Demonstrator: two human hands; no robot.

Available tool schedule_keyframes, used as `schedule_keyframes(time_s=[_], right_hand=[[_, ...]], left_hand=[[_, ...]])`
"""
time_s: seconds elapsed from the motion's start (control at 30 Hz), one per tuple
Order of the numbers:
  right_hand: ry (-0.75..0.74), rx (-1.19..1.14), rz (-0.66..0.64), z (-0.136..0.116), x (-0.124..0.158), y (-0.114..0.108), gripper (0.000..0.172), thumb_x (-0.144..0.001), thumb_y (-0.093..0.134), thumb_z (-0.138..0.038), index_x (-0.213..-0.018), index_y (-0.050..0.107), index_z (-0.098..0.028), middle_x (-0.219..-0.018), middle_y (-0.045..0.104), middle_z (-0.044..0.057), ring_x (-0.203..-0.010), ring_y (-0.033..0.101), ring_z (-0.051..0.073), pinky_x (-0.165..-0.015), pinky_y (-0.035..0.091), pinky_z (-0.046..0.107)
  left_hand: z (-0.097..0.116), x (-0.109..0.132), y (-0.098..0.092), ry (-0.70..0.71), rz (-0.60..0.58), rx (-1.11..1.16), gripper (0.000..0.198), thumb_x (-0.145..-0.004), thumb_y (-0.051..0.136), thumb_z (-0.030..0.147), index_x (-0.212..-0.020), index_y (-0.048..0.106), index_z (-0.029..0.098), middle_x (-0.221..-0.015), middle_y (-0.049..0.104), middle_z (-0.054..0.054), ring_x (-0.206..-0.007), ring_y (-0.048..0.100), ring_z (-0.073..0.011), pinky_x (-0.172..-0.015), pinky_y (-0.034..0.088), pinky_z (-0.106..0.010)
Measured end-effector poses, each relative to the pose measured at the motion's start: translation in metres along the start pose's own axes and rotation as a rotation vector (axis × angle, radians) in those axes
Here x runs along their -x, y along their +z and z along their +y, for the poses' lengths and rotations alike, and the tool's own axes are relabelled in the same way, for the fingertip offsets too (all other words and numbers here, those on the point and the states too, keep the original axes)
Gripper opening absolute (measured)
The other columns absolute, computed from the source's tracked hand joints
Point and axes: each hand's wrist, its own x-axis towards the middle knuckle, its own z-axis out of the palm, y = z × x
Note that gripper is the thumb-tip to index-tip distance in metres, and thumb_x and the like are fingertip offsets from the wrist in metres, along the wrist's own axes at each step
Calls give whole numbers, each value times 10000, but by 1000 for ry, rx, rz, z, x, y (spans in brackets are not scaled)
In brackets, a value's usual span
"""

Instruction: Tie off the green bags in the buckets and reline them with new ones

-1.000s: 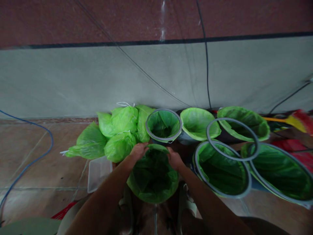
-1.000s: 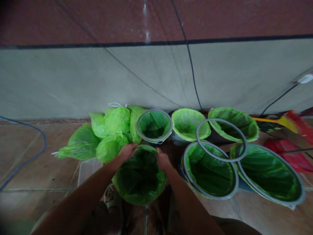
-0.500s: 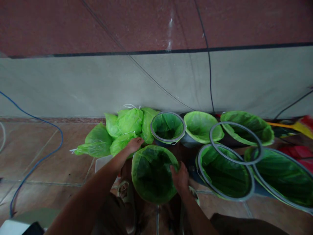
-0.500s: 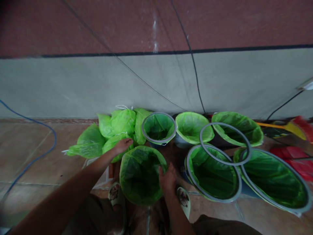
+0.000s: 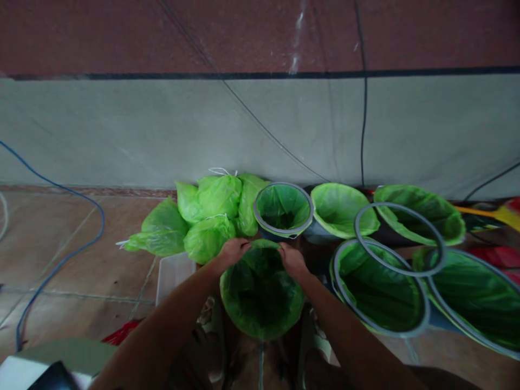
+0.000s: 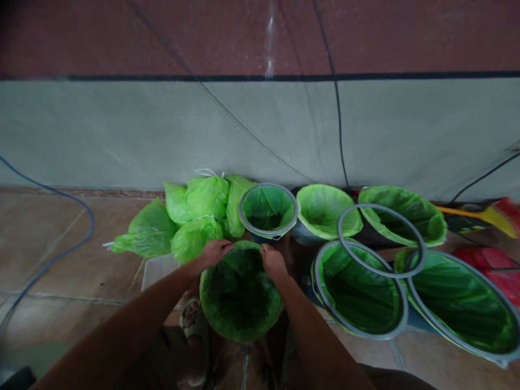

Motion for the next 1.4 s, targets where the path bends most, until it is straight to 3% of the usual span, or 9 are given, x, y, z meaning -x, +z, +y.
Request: schedule_keyframes(time_s=[0.3, 0.43, 0.53, 0.8, 0.93, 1.0, 1.2, 1.3, 1.4], right_hand=[[166, 85, -289, 10, 7, -20, 373, -931, 450, -211, -1288, 478, -111, -1174, 669, 180, -1068, 645, 255, -831, 446, 324], [130, 122, -90, -11, 1, -28, 497, -912, 524, -315, -1360, 460, -110, -1271, 619, 192, -1165, 597, 283, -920, 436, 348], [-4, 101, 50, -33, -9, -24, 432, -966, 439, -352, -1344, 506, -153, -1244, 650, 140, -1172, 591, 249, -958, 414, 325], [-102, 180, -21, -31, -23, -9, 238, -951, 477, -264, -1096, 659, -212, -1094, 714, 73, -1031, 645, 206, -843, 421, 277], [52, 164, 16, -18, -13, -12, 234, -946, 487, -289, -1072, 671, -215, -1019, 723, 79, -981, 657, 209, -801, 424, 272], [180, 116, 57, -12, -1, -8, 253, -953, 473, -296, -1099, 664, -218, -1009, 723, 81, -961, 664, 209, -781, 428, 270], [443, -87, 197, 2, 50, 19, 401, -922, 508, -336, -1264, 568, -135, -1110, 689, 158, -986, 665, 259, -802, 460, 315], [354, -134, 339, 0, 54, 19, 582, -848, 594, -326, -1358, 473, -75, -1251, 617, 206, -1135, 595, 298, -924, 445, 358], [150, -134, 425, -10, 35, 7, 474, -895, 509, -291, -1327, 517, -96, -1305, 595, 175, -1226, 522, 279, -1024, 392, 373]], left_hand=[[7, 8, 17, -126, -76, -226, 325, -933, 461, 280, -1225, 542, 162, -1098, 696, -119, -1054, 664, -241, -876, 512, -325], [12, 6, 17, -186, -83, -203, 313, -927, 444, 270, -1191, 577, 166, -1109, 698, -124, -1045, 670, -260, -856, 527, -351], [13, 5, 16, -199, -91, -192, 312, -928, 451, 278, -1190, 589, 181, -1132, 699, -117, -1063, 665, -248, -876, 522, -339], [19, 5, 14, -208, -100, -139, 311, -914, 482, 286, -1185, 608, 199, -1143, 698, -112, -1072, 664, -261, -891, 523, -380], [13, 6, -1, -176, 12, -48, 758, -721, 747, 408, -1394, 462, 208, -1359, 584, -141, -1250, 540, -350, -1023, 438, -500], [5, 6, -13, -172, 61, 46, 897, -642, 818, 409, -1426, 440, 193, -1415, 535, -155, -1278, 513, -355, -1038, 434, -469], [-7, 3, -28, -197, 136, 258, 351, -923, 546, 322, -1218, 658, 168, -1234, 679, -91, -1085, 647, -193, -967, 477, -278], [4, -3, -17, -158, 137, 212, 329, -977, 435, 301, -1144, 696, 191, -1171, 711, -53, -1053, 653, -160, -954, 476, -258], [17, -8, -5, -115, 137, 108, 345, -984, 414, 329, -1148, 693, 210, -1159, 715, -50, -1036, 657, -169, -944, 480, -275]])
